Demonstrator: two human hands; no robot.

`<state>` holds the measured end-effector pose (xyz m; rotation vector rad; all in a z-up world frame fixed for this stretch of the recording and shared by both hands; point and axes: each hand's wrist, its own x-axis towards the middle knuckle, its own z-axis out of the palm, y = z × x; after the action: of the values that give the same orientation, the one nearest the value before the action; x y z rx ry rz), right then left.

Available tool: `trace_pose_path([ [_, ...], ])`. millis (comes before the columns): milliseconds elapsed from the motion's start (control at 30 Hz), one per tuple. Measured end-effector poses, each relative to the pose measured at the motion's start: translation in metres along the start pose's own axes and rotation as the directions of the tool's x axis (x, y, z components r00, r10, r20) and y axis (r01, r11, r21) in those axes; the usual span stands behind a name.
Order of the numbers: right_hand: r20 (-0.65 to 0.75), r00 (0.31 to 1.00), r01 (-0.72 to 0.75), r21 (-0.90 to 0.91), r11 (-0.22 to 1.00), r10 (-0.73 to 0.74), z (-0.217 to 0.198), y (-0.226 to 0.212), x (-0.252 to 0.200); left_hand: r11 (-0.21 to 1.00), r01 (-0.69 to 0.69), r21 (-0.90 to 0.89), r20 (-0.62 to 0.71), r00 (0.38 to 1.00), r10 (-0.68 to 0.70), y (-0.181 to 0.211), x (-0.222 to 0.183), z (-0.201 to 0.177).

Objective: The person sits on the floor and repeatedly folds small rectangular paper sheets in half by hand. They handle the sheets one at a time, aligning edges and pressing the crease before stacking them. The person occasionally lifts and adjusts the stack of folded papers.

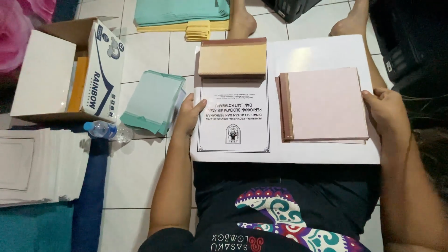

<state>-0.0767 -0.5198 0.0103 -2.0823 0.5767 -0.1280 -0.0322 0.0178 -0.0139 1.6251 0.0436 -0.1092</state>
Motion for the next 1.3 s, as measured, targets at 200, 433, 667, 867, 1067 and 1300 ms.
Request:
trace_pose_path([
  [200, -0.066, 0.989, 0.131, 0.024, 0.991, -0.129, -0.023, -0.039, 0.011, 0.993, -0.103, -0.058, 0.022, 0.994, 0.104, 0.071, 0.017, -0.003],
  [433, -0.110, 0.956, 0.276, 0.027, 0.961, -0.272, -0.044, -0.081, 0.046, 0.987, -0.158, 0.013, -0.020, 0.987, 0.158, 0.141, 0.033, -0.003],
  [667, -0.098, 0.881, 0.469, 0.071, 0.880, -0.462, -0.046, -0.087, 0.094, 0.959, -0.284, -0.020, 0.020, 0.959, 0.284, 0.141, 0.093, -0.016],
  [867, -0.186, 0.915, 0.356, -0.046, 0.933, -0.358, -0.034, -0.110, 0.087, 0.974, -0.222, 0.043, 0.027, 0.975, 0.221, 0.124, 0.150, -0.004],
  [1067, -0.153, 0.965, 0.209, -0.053, 0.976, -0.215, -0.007, -0.100, 0.100, 0.996, -0.087, 0.028, 0.010, 0.996, 0.087, 0.068, 0.189, 0.000],
  [1300, -0.123, 0.961, 0.239, -0.071, 0.968, -0.247, -0.011, -0.105, 0.154, 0.985, -0.145, -0.097, 0.001, 0.989, 0.146, 0.078, 0.215, 0.020],
])
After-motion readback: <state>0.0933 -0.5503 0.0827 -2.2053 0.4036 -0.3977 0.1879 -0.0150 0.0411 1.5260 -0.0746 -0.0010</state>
